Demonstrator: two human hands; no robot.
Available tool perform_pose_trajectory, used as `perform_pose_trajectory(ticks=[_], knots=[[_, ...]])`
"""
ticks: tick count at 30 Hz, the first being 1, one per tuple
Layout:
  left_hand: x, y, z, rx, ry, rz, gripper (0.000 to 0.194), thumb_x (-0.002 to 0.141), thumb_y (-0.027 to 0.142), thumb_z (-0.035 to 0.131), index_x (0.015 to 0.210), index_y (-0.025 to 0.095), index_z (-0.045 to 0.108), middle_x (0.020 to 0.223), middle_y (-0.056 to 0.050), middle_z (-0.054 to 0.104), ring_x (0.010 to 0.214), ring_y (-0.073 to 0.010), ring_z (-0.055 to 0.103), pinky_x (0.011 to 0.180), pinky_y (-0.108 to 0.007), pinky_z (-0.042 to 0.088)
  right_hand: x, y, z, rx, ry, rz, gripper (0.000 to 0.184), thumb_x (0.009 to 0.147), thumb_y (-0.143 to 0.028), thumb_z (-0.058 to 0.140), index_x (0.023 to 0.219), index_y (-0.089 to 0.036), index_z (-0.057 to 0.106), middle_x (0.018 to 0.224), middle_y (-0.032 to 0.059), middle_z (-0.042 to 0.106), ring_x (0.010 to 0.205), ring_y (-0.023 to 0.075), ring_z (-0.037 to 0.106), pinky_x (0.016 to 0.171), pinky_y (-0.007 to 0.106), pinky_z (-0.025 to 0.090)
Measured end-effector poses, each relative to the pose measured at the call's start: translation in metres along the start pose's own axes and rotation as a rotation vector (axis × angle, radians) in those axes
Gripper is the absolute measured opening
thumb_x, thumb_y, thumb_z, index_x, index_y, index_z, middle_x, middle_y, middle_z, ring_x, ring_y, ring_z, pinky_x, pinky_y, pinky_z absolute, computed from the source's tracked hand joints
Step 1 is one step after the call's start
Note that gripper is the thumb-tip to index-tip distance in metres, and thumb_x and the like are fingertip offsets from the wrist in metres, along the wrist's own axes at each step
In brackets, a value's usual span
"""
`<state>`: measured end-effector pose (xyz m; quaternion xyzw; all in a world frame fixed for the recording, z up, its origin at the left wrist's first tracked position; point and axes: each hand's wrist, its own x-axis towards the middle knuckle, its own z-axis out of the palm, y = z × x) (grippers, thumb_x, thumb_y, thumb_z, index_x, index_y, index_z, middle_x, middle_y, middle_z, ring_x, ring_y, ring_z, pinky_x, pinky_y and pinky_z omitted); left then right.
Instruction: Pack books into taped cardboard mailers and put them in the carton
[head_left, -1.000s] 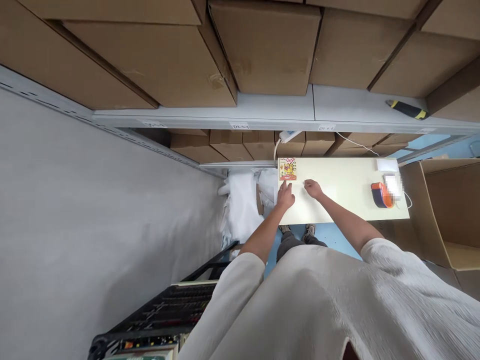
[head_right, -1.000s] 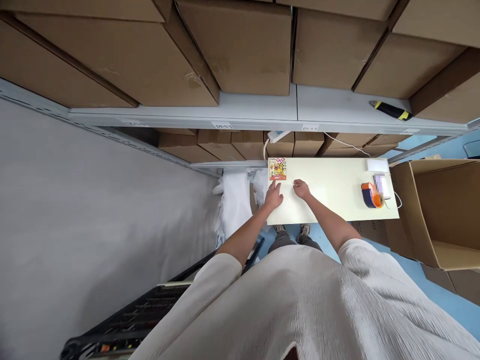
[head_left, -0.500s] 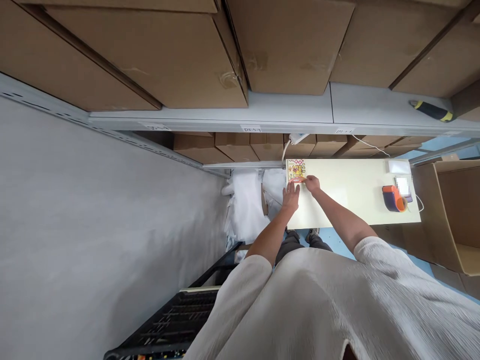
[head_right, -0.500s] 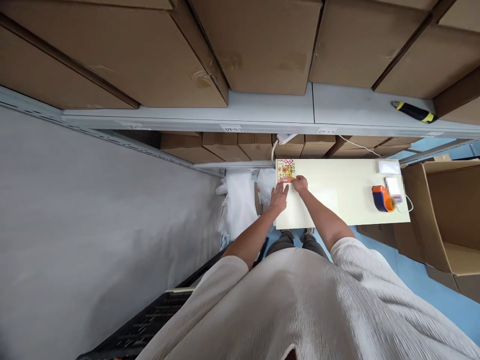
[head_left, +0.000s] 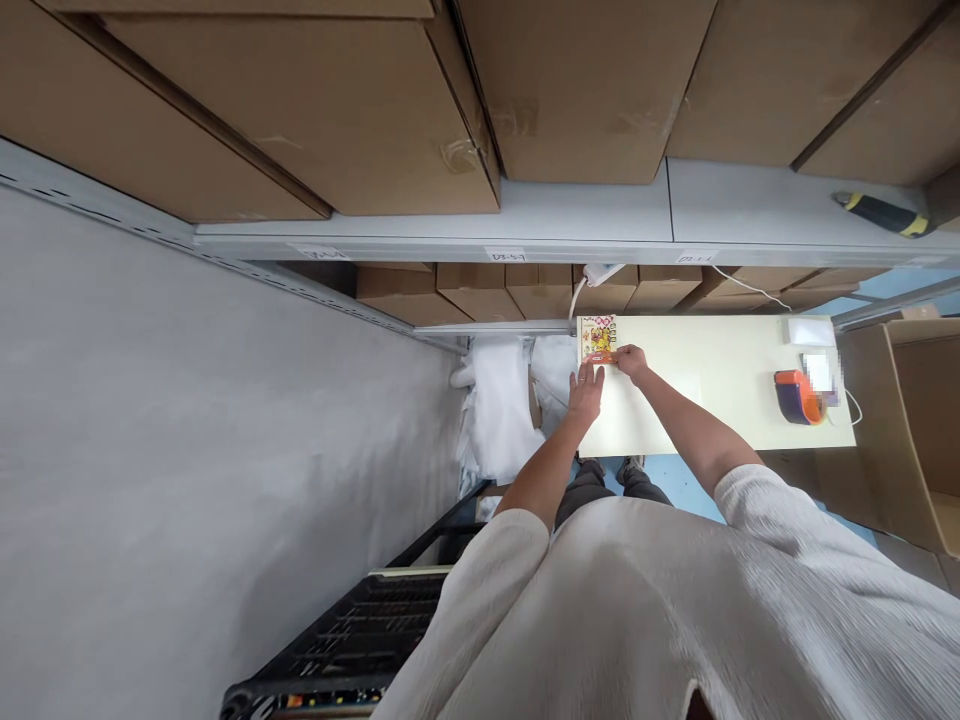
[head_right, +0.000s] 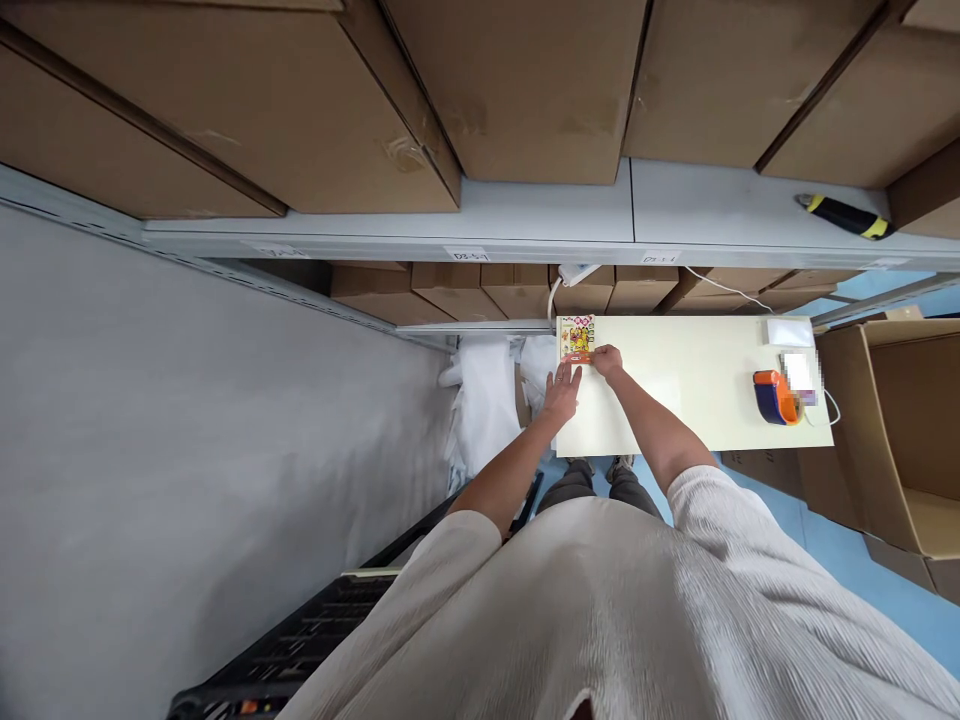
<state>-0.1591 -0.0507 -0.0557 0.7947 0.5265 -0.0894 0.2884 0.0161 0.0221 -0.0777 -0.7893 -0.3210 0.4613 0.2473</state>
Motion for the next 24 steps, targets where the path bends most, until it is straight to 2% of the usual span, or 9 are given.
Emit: perform_pose_trajectory(ticks=[4,8,12,15,19,24], knots=[[-0.004,0.005,-0.001,0.000,0.067,-0.031,0.104,0.085,0.009,0.071,0.180,0.018,0.030,0.190,-0.019,0.011,0.177,-0.0397,0.010,0.143,-0.064,0.011,0.001,0.001,-0.010,0.023,0.057,0.071,0.027,0.080,-0.022,0.076,0.106,-0.020,0.074,0.091,0.0039,0.075,0.081,0.0198,0.070,0.076,0.032,0.060],[-0.013,0.014,-0.001,-0.013,0.108,-0.074,0.103,0.084,0.008,0.067,0.179,0.018,0.030,0.190,-0.019,0.010,0.176,-0.0410,0.015,0.141,-0.068,0.011,-0.012,0.015,-0.041,0.079,0.058,0.011,0.032,0.083,-0.028,0.073,0.114,-0.021,0.073,0.084,0.0010,0.072,0.080,0.0201,0.071,0.071,0.031,0.058],[-0.026,0.029,0.000,-0.055,0.150,-0.093,0.097,0.089,0.012,0.061,0.180,0.019,0.028,0.189,-0.019,0.020,0.175,-0.0376,0.022,0.140,-0.065,0.022,-0.046,0.045,-0.081,0.207,0.069,0.039,0.029,0.080,-0.025,0.072,0.108,-0.020,0.071,0.074,-0.0027,0.067,0.074,0.0182,0.069,0.072,0.030,0.057],[-0.037,0.046,0.003,-0.108,0.152,-0.079,0.089,0.095,0.015,0.055,0.180,0.019,0.028,0.186,-0.018,0.029,0.173,-0.0336,0.029,0.138,-0.059,0.029,-0.079,0.074,-0.101,0.222,0.052,0.057,0.027,0.075,-0.024,0.074,0.100,-0.021,0.069,0.070,-0.0045,0.066,0.072,0.0181,0.067,0.074,0.031,0.056],[-0.046,0.075,0.013,-0.157,0.115,-0.108,0.077,0.102,0.017,0.046,0.178,0.020,0.033,0.184,-0.015,0.035,0.171,-0.0287,0.034,0.136,-0.050,0.035,-0.113,0.109,-0.115,0.195,0.001,0.093,0.027,0.072,-0.029,0.075,0.097,-0.022,0.067,0.064,-0.0078,0.059,0.073,0.0196,0.067,0.075,0.033,0.057],[-0.051,0.108,0.032,-0.178,0.069,-0.094,0.073,0.105,0.021,0.047,0.176,0.021,0.036,0.183,-0.016,0.038,0.169,-0.0289,0.037,0.134,-0.048,0.039,-0.126,0.135,-0.124,0.116,-0.033,0.067,0.025,0.073,-0.035,0.073,0.094,-0.023,0.067,0.063,-0.0084,0.057,0.074,0.0204,0.066,0.079,0.036,0.059]])
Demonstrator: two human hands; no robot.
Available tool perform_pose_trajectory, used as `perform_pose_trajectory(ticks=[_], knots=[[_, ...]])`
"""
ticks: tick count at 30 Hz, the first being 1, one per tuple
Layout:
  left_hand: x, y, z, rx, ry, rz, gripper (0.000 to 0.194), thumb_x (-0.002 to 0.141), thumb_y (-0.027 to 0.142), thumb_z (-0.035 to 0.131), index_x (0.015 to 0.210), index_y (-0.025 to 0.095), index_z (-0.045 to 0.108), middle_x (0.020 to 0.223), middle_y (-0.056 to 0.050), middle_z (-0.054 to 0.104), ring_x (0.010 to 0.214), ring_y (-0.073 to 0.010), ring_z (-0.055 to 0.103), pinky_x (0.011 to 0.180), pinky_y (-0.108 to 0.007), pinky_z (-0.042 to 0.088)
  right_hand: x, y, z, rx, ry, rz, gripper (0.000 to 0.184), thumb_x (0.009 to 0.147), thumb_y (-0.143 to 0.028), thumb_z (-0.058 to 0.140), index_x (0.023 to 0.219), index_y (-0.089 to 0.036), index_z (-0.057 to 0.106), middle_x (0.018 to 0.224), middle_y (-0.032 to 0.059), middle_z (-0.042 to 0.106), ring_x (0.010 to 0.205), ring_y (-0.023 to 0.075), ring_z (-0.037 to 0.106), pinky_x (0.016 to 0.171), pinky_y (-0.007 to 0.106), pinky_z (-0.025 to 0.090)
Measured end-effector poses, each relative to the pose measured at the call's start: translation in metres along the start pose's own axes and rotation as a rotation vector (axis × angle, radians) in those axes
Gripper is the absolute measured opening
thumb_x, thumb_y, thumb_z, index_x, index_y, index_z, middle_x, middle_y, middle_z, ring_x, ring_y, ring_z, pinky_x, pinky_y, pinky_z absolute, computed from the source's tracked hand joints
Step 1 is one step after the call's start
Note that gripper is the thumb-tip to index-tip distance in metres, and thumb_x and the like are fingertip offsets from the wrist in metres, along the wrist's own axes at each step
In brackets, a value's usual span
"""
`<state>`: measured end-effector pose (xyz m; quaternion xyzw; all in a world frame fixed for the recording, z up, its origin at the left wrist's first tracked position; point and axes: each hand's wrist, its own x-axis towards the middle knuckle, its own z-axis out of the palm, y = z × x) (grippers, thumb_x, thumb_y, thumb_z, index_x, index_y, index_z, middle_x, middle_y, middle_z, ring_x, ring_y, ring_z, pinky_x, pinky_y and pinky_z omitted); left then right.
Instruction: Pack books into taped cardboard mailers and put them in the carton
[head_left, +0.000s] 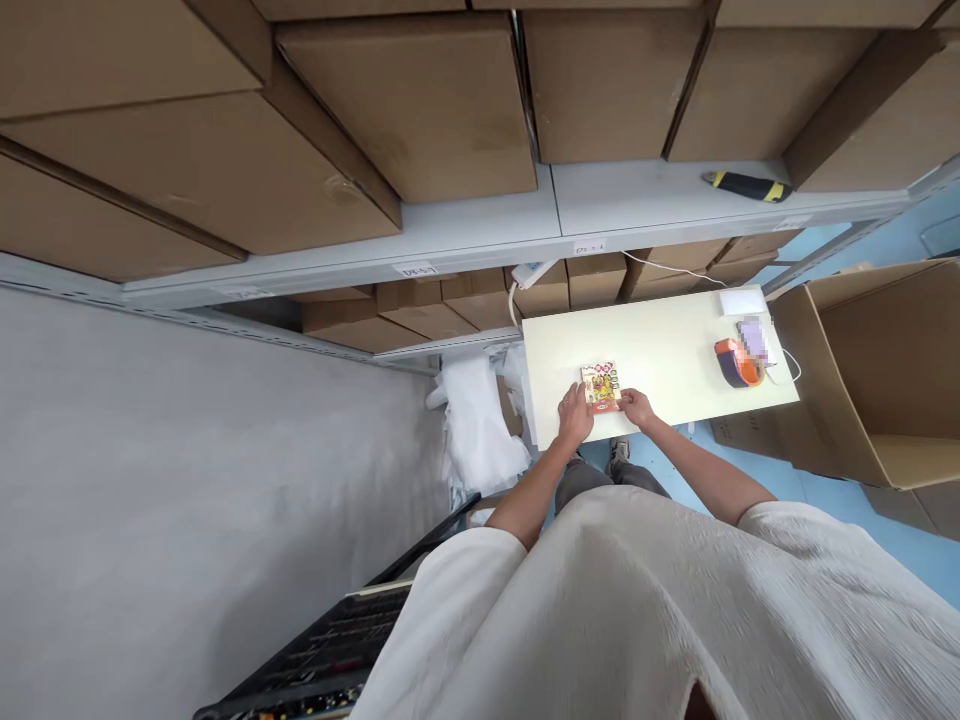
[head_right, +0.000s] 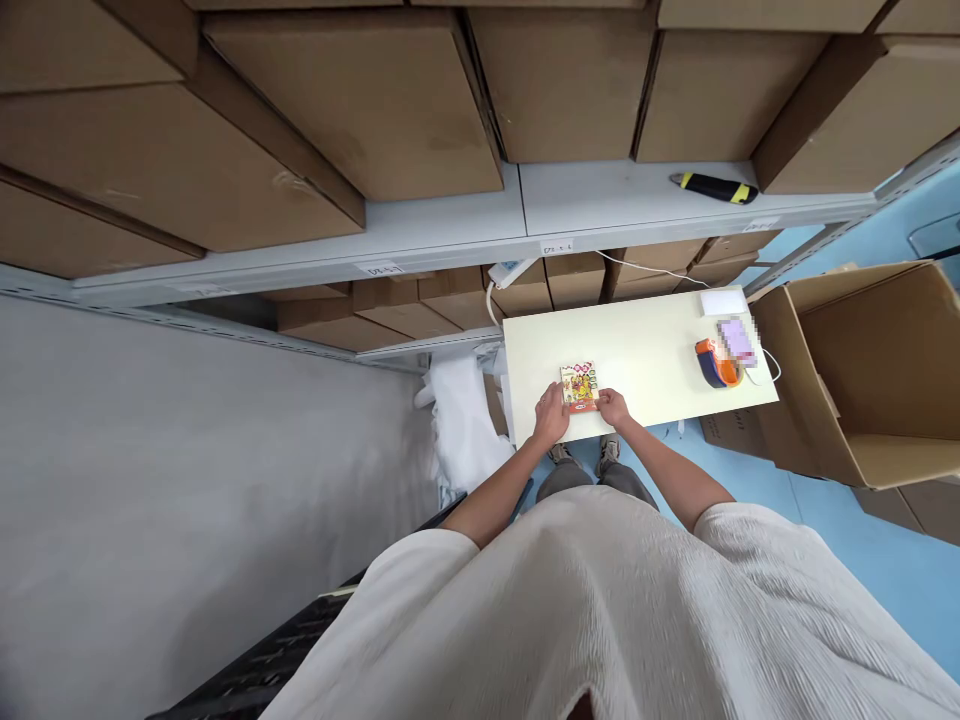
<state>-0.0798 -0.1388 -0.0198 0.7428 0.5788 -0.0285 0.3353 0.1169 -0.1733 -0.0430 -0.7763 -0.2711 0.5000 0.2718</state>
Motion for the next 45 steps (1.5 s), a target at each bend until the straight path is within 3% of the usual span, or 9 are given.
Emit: perform_pose_trajectory(ticks=[8,13,16,20,27,35,39,42,45], knots=[[-0.004,0.024,0.023,0.130,-0.068,0.071,0.077,0.100,0.026,0.060,0.175,0.024,0.042,0.187,-0.017,0.028,0.170,-0.0356,0.032,0.134,-0.053,0.036,0.003,0.019,-0.017,-0.265,0.033,-0.075,0.021,0.079,-0.022,0.065,0.098,-0.023,0.075,0.101,0.0053,0.079,0.102,0.0256,0.073,0.101,0.038,0.057],[-0.005,0.037,0.023,0.143,-0.125,0.009,0.075,0.101,0.026,0.058,0.175,0.025,0.044,0.189,-0.016,0.021,0.172,-0.0390,0.028,0.135,-0.057,0.033,0.012,0.032,-0.039,-0.284,0.265,-0.049,0.040,0.082,-0.026,0.066,0.121,-0.019,0.072,0.117,0.0128,0.074,0.112,0.0295,0.071,0.104,0.041,0.057],[-0.006,0.045,0.023,0.149,-0.159,-0.027,0.076,0.103,0.028,0.055,0.177,0.030,0.039,0.191,-0.012,0.015,0.173,-0.0417,0.022,0.137,-0.063,0.027,0.020,0.037,-0.052,-0.263,0.361,0.009,0.039,0.079,-0.030,0.071,0.117,-0.021,0.071,0.117,0.0139,0.070,0.112,0.0313,0.070,0.104,0.043,0.057],[-0.005,0.051,0.025,0.152,-0.159,-0.031,0.081,0.101,0.029,0.055,0.179,0.036,0.035,0.191,-0.010,0.016,0.174,-0.0444,0.017,0.136,-0.071,0.022,0.027,0.036,-0.060,-0.245,0.276,0.089,0.026,0.076,-0.035,0.076,0.100,-0.025,0.068,0.105,0.0077,0.070,0.102,0.0283,0.071,0.094,0.039,0.058],[0.000,0.048,0.030,0.153,-0.163,-0.020,0.084,0.097,0.026,0.060,0.177,0.038,0.038,0.191,-0.009,0.017,0.174,-0.0438,0.017,0.135,-0.072,0.020,0.020,0.018,-0.055,-0.139,0.186,0.063,0.036,0.074,-0.028,0.072,0.109,-0.026,0.062,0.089,-0.0021,0.069,0.086,0.0224,0.070,0.081,0.032,0.056],[0.007,0.036,0.019,0.134,-0.172,0.024,0.082,0.095,0.023,0.061,0.173,0.041,0.046,0.187,-0.007,0.029,0.165,-0.0400,0.034,0.132,-0.062,0.035,0.009,-0.007,-0.017,-0.152,-0.153,-0.171,0.036,0.076,-0.024,0.067,0.113,-0.023,0.071,0.071,-0.0074,0.062,0.076,0.0202,0.067,0.079,0.031,0.054],[0.013,0.022,0.011,0.044,-0.148,0.040,0.077,0.096,0.018,0.062,0.169,0.040,0.052,0.180,-0.004,0.044,0.158,-0.0336,0.046,0.128,-0.052,0.045,0.010,-0.007,-0.001,-0.240,-0.160,-0.177,0.035,0.076,-0.022,0.069,0.111,-0.022,0.074,0.074,-0.0055,0.064,0.078,0.0205,0.066,0.082,0.032,0.054],[0.016,0.011,0.004,-0.070,-0.088,0.053,0.072,0.098,0.010,0.055,0.167,0.029,0.054,0.172,-0.006,0.055,0.153,-0.0261,0.054,0.127,-0.039,0.048,0.011,-0.005,0.006,-0.277,-0.134,-0.150,0.036,0.076,-0.022,0.071,0.112,-0.022,0.076,0.077,-0.0038,0.067,0.081,0.0209,0.067,0.085,0.033,0.055],[0.015,0.006,-0.003,-0.094,0.009,0.062,0.075,0.094,0.000,0.047,0.166,0.021,0.053,0.168,-0.010,0.057,0.153,-0.0234,0.054,0.128,-0.036,0.046,0.011,-0.004,0.010,-0.267,-0.138,-0.133,0.038,0.079,-0.024,0.071,0.116,-0.022,0.078,0.081,-0.0020,0.072,0.085,0.0215,0.070,0.091,0.034,0.057]])
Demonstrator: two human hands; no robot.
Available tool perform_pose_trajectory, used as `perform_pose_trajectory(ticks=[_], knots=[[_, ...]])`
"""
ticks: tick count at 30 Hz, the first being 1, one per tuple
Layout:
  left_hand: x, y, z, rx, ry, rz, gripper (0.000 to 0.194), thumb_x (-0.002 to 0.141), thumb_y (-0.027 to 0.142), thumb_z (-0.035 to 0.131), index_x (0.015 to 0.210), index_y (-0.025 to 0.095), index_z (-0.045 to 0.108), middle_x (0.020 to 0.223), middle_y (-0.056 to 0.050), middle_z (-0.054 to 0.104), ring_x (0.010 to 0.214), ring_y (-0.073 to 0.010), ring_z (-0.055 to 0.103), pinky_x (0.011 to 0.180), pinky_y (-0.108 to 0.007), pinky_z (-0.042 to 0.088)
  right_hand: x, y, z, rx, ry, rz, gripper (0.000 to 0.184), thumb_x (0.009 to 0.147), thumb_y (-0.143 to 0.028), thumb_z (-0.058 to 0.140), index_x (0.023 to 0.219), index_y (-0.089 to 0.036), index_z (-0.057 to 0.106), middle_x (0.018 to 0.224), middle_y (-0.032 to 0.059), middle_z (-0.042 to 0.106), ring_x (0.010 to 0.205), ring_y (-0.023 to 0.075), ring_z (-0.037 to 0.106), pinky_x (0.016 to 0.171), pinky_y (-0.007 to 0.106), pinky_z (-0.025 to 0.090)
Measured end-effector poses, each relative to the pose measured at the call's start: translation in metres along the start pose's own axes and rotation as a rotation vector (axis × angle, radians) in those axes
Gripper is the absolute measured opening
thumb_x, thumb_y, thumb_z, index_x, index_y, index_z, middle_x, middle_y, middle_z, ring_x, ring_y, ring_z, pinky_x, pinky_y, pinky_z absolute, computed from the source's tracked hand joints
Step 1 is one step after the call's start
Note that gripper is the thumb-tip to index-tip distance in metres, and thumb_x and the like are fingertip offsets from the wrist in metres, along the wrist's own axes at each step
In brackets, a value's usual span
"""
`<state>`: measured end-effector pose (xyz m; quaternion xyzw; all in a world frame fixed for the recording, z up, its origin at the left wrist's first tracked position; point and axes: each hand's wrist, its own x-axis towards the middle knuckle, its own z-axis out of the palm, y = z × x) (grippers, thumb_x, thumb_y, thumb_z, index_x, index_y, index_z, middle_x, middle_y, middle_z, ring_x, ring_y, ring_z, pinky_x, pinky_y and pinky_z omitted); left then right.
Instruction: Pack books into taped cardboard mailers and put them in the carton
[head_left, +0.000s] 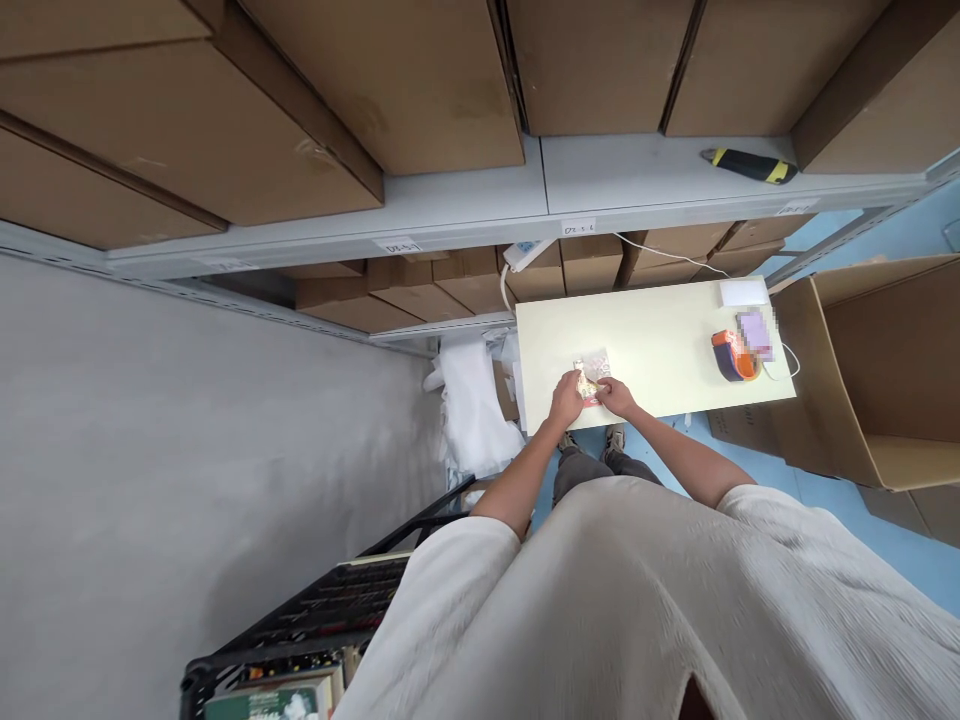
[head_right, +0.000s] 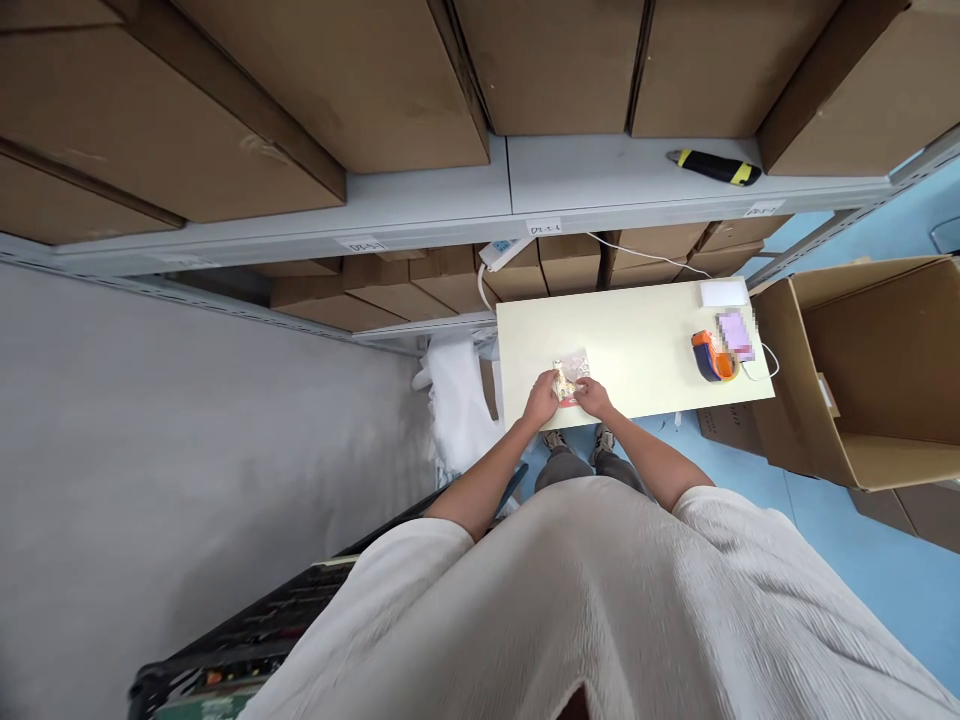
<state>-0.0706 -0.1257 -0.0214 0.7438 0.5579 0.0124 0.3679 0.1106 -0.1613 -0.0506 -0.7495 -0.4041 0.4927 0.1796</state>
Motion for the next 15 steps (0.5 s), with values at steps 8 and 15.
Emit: perform_pose_trajectory(ticks=[8,15], knots=[[-0.004,0.020,0.002,0.133,-0.118,0.085,0.075,0.098,0.007,0.052,0.170,0.026,0.047,0.169,-0.009,0.058,0.154,-0.0303,0.053,0.127,-0.048,0.044,0.001,-0.001,-0.003,0.135,0.004,-0.020,0.032,0.081,-0.029,0.071,0.110,-0.023,0.084,0.099,0.0047,0.081,0.094,0.0239,0.074,0.098,0.041,0.061],[-0.013,0.020,0.007,0.150,-0.178,0.022,0.078,0.097,0.011,0.051,0.174,0.022,0.039,0.178,-0.013,0.046,0.151,-0.0354,0.052,0.124,-0.051,0.044,0.008,0.010,-0.017,-0.025,0.233,0.112,0.037,0.081,-0.023,0.065,0.116,-0.022,0.078,0.111,0.0069,0.080,0.106,0.0252,0.074,0.102,0.037,0.058]])
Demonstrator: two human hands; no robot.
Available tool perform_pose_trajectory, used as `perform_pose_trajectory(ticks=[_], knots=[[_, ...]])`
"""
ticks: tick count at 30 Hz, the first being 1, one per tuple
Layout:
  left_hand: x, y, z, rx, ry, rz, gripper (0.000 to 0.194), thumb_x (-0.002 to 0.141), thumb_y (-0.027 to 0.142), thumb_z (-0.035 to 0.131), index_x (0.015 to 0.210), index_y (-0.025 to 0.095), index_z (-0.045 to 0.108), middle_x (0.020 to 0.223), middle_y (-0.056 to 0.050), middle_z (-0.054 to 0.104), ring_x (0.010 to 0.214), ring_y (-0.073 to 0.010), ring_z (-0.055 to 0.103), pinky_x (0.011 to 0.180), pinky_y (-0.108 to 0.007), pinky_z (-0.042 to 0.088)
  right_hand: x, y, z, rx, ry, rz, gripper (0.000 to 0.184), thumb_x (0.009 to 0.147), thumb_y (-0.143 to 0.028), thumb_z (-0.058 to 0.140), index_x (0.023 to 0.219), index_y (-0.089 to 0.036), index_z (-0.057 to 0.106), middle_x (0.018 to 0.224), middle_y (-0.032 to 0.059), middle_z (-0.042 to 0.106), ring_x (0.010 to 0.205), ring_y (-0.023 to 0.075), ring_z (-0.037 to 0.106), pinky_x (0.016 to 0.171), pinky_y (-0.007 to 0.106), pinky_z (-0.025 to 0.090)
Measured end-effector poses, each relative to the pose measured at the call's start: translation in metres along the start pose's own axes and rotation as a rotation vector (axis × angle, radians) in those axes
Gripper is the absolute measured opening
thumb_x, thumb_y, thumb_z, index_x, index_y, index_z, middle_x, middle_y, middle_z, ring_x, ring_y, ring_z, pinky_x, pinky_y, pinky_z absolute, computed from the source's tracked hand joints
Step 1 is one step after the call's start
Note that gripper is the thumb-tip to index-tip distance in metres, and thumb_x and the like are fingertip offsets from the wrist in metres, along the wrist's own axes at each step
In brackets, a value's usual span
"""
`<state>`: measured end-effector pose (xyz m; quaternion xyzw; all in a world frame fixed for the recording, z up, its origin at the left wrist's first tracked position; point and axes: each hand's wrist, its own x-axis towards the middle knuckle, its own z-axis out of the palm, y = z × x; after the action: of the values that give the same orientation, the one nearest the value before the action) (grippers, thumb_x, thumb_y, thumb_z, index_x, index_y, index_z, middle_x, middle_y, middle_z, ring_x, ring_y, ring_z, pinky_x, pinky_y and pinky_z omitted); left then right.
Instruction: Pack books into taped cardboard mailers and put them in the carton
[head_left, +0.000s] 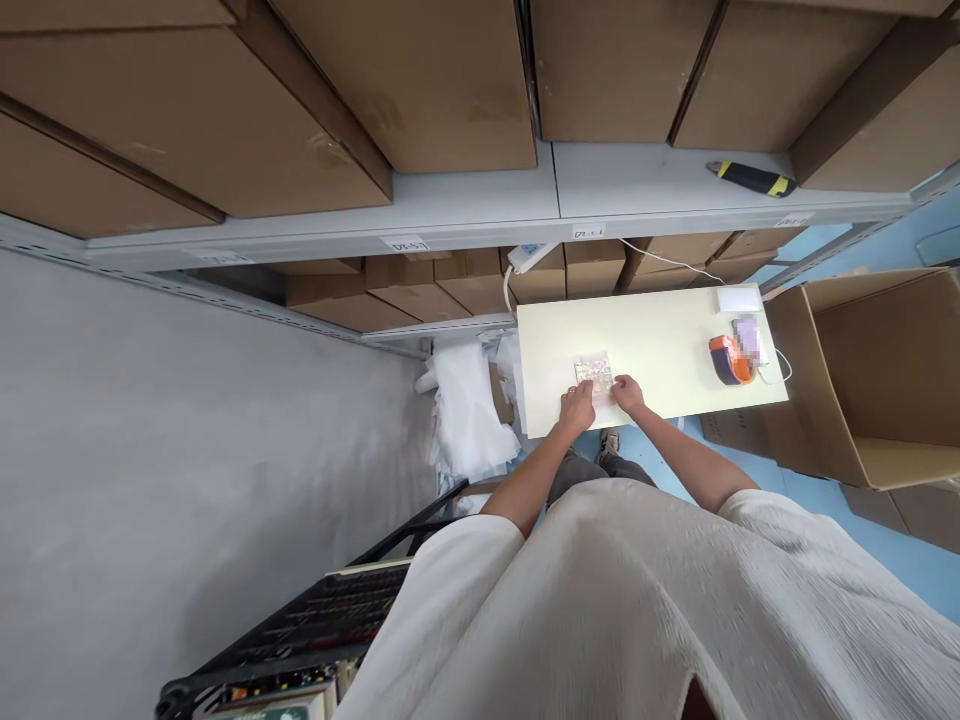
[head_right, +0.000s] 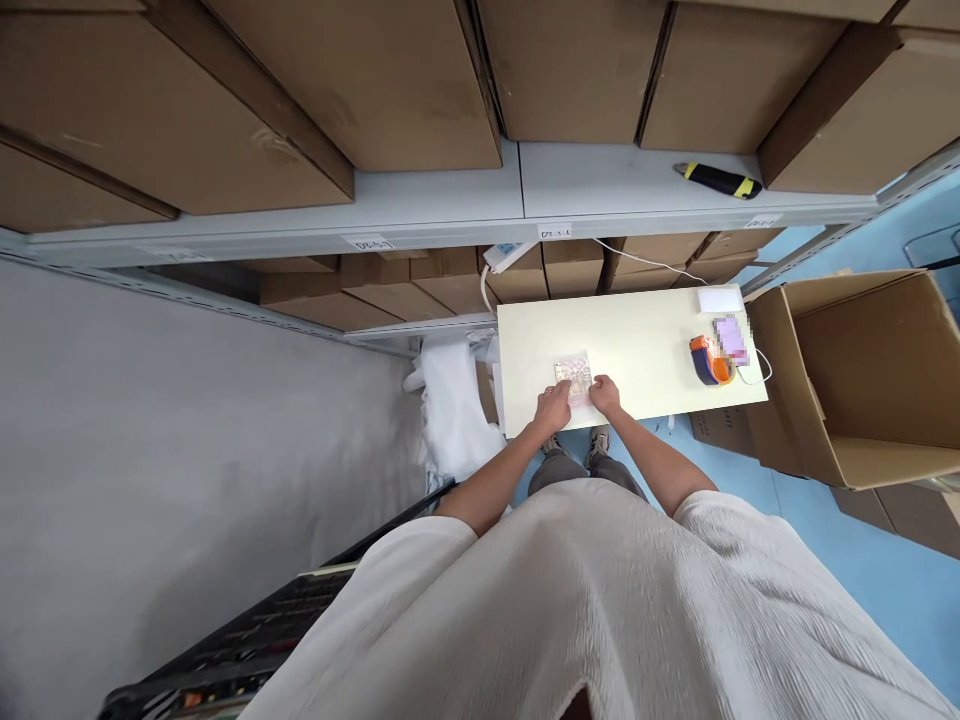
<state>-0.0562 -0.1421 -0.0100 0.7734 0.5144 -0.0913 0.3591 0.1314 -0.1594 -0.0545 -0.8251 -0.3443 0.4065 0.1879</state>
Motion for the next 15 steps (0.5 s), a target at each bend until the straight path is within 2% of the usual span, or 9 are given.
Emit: perform_pose_trajectory(ticks=[4,8,12,15], knots=[[0.003,-0.004,0.004,-0.056,0.006,0.003,0.077,0.098,0.013,0.053,0.174,0.023,0.040,0.179,-0.011,0.045,0.153,-0.0362,0.051,0.125,-0.050,0.045,0.006,0.000,0.007,0.042,-0.017,0.051,0.028,0.078,-0.028,0.069,0.104,-0.023,0.075,0.095,0.0039,0.077,0.092,0.0242,0.072,0.087,0.034,0.057],[0.007,-0.009,0.009,-0.134,0.017,0.046,0.074,0.099,0.015,0.053,0.172,0.025,0.046,0.181,-0.009,0.043,0.159,-0.0361,0.046,0.130,-0.050,0.041,0.007,-0.003,0.009,0.073,-0.054,0.051,0.013,0.075,-0.033,0.068,0.085,-0.025,0.068,0.078,-0.0010,0.070,0.080,0.0211,0.065,0.075,0.031,0.051],[0.011,-0.005,0.011,-0.212,0.012,0.065,0.070,0.100,0.018,0.053,0.169,0.027,0.048,0.182,-0.008,0.041,0.162,-0.0366,0.043,0.131,-0.056,0.037,0.004,-0.007,-0.004,0.125,-0.045,-0.003,0.013,0.073,-0.037,0.067,0.078,-0.026,0.062,0.075,-0.0033,0.065,0.075,0.0192,0.060,0.072,0.031,0.047],[0.018,0.005,0.010,-0.320,0.037,0.048,0.063,0.101,0.022,0.056,0.163,0.030,0.054,0.177,-0.008,0.049,0.160,-0.0376,0.046,0.130,-0.058,0.037,-0.001,-0.011,-0.018,0.144,-0.024,-0.042,0.014,0.073,-0.039,0.065,0.077,-0.027,0.059,0.073,-0.0037,0.062,0.075,0.0195,0.058,0.071,0.031,0.046]])
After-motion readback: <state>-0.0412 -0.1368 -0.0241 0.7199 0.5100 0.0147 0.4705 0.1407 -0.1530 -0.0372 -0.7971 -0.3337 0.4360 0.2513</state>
